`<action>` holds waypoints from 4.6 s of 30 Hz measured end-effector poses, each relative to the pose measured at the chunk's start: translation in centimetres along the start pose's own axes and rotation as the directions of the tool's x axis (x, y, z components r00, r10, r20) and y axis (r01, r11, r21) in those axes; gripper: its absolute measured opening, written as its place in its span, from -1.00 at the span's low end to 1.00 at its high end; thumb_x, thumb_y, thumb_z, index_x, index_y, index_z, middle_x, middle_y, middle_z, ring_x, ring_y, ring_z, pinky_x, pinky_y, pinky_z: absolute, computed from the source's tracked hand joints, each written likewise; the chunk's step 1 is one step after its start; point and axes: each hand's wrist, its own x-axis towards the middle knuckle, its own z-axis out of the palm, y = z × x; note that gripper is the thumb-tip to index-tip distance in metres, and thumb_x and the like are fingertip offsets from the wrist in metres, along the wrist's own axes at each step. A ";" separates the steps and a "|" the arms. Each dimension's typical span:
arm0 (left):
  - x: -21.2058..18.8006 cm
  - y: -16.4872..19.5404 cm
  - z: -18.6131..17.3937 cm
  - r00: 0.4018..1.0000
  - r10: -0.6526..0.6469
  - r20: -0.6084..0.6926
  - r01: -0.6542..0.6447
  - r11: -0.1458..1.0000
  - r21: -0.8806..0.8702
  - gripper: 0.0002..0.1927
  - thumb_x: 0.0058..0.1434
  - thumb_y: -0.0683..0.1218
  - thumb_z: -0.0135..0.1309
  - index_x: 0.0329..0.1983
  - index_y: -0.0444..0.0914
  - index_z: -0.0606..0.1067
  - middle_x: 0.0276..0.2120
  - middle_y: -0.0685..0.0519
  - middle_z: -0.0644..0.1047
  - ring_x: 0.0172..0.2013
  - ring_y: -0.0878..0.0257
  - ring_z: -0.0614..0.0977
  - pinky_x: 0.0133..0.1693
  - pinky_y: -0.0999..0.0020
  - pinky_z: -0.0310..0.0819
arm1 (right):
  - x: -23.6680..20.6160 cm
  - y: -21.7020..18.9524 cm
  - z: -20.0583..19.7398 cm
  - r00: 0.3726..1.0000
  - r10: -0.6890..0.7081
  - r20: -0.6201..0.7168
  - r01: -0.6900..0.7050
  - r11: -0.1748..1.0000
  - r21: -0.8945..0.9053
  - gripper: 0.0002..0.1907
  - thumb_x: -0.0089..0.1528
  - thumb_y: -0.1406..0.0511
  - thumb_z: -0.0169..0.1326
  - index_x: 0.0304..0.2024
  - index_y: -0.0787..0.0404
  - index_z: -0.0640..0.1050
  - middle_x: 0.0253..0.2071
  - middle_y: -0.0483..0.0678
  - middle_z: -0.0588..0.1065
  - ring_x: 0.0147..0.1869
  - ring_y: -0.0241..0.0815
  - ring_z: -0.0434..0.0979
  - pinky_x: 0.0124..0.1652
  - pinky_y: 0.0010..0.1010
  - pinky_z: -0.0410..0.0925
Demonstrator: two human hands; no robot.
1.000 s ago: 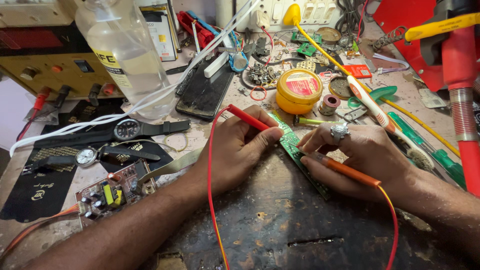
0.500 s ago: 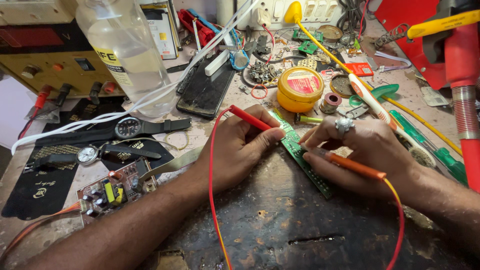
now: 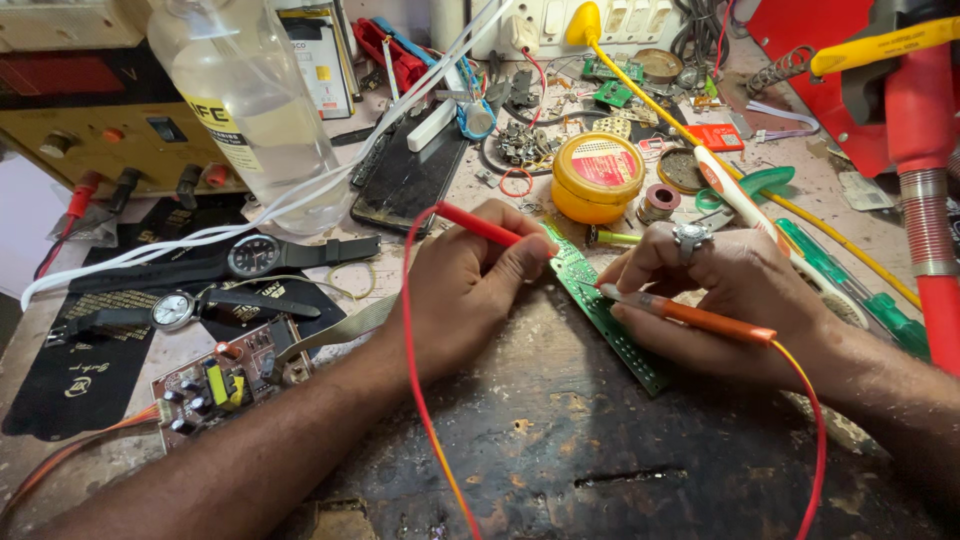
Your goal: The person tests a green circuit board with multimeter probes, touching the probe tips to points along the board while holding it steady on the workbench. They then lift the board, turn it over, and continue probing and checking its components by hand.
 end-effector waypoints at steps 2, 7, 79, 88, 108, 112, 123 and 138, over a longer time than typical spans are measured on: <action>0.0 -0.2 0.1 1.000 -0.009 -0.018 0.008 0.999 -0.037 -0.79 0.40 -0.01 0.02 -0.13 -0.25 0.50 -0.40 0.14 0.62 -0.36 0.44 0.60 -0.28 0.44 0.53 | 0.0 0.0 -0.1 0.999 0.046 0.007 -0.046 0.999 0.001 -0.84 0.10 0.29 0.24 -0.39 0.17 0.50 -0.24 -0.11 0.68 -0.24 -0.42 0.71 -0.28 -0.46 0.53; 0.0 -0.3 -0.1 1.000 0.001 0.026 0.000 1.000 -0.026 -0.77 0.39 0.01 0.01 -0.11 -0.25 0.50 -0.38 0.12 0.63 -0.36 0.41 0.61 -0.28 0.41 0.53 | 0.0 0.4 0.1 0.986 0.150 0.075 -0.154 0.986 0.059 -0.86 0.16 0.29 0.25 -0.33 0.18 0.55 -0.09 -0.11 0.62 -0.20 -0.38 0.69 -0.25 -0.47 0.58; -0.5 -0.1 -0.2 0.987 0.158 -0.036 -0.158 0.987 0.000 -0.75 0.40 0.04 0.07 -0.05 -0.22 0.53 -0.33 0.10 0.63 -0.29 0.36 0.63 -0.21 0.39 0.51 | 0.3 2.7 0.3 1.000 0.004 -0.002 -0.003 0.963 0.271 -0.76 0.22 0.44 0.12 -0.08 0.20 0.41 0.02 -0.03 0.63 0.00 -0.41 0.58 -0.02 -0.51 0.49; -0.6 0.0 -0.2 0.985 0.171 0.031 -0.169 0.984 -0.058 -0.77 0.43 0.04 0.03 -0.06 -0.20 0.52 -0.32 0.16 0.61 -0.28 0.42 0.58 -0.20 0.44 0.48 | 0.2 0.6 -0.3 0.999 0.037 0.009 -0.038 0.999 0.011 -0.70 0.12 0.33 0.24 -0.15 0.18 0.43 -0.01 -0.09 0.66 0.00 -0.36 0.67 -0.06 -0.45 0.54; -0.7 -0.2 -0.1 0.978 0.205 0.049 -0.203 0.979 -0.028 -0.79 0.44 0.02 0.03 -0.04 -0.19 0.51 -0.29 0.17 0.59 -0.26 0.42 0.57 -0.18 0.44 0.48 | -0.1 2.9 -0.3 0.996 0.085 -0.023 -0.083 0.994 0.070 -0.68 0.17 0.40 0.18 -0.05 0.19 0.43 -0.15 -0.10 0.62 -0.13 -0.36 0.57 -0.11 -0.49 0.46; -0.7 -0.1 -0.1 0.982 0.179 0.054 -0.177 0.983 -0.045 -0.79 0.43 0.02 0.03 -0.04 -0.19 0.51 -0.29 0.17 0.60 -0.26 0.42 0.58 -0.18 0.44 0.48 | -0.1 2.8 -0.1 0.990 0.140 -0.013 -0.134 0.969 0.206 -0.63 0.18 0.39 0.17 -0.01 0.19 0.35 -0.14 -0.09 0.61 -0.09 -0.38 0.63 -0.10 -0.50 0.52; -0.5 -0.4 0.1 0.980 0.181 0.079 -0.164 0.969 -0.185 -0.79 0.44 0.00 0.06 -0.02 -0.23 0.49 -0.26 0.17 0.55 -0.27 0.48 0.52 -0.22 0.48 0.44 | -0.1 1.5 -0.1 0.996 0.088 0.002 -0.088 0.994 0.072 -0.49 0.10 0.30 0.31 -0.01 0.20 0.34 -0.06 -0.08 0.64 -0.14 -0.30 0.71 -0.16 -0.43 0.54; -0.4 0.1 0.0 0.988 0.135 0.071 -0.135 0.991 -0.001 -0.82 0.40 -0.02 0.08 -0.13 -0.24 0.51 -0.44 0.17 0.50 -0.40 0.45 0.47 -0.34 0.46 0.37 | -0.1 0.0 -0.1 0.999 -0.030 -0.022 0.026 0.989 -0.145 -0.52 0.05 0.13 0.32 -0.05 0.15 0.51 -0.16 -0.15 0.63 -0.20 -0.30 0.63 -0.19 -0.37 0.51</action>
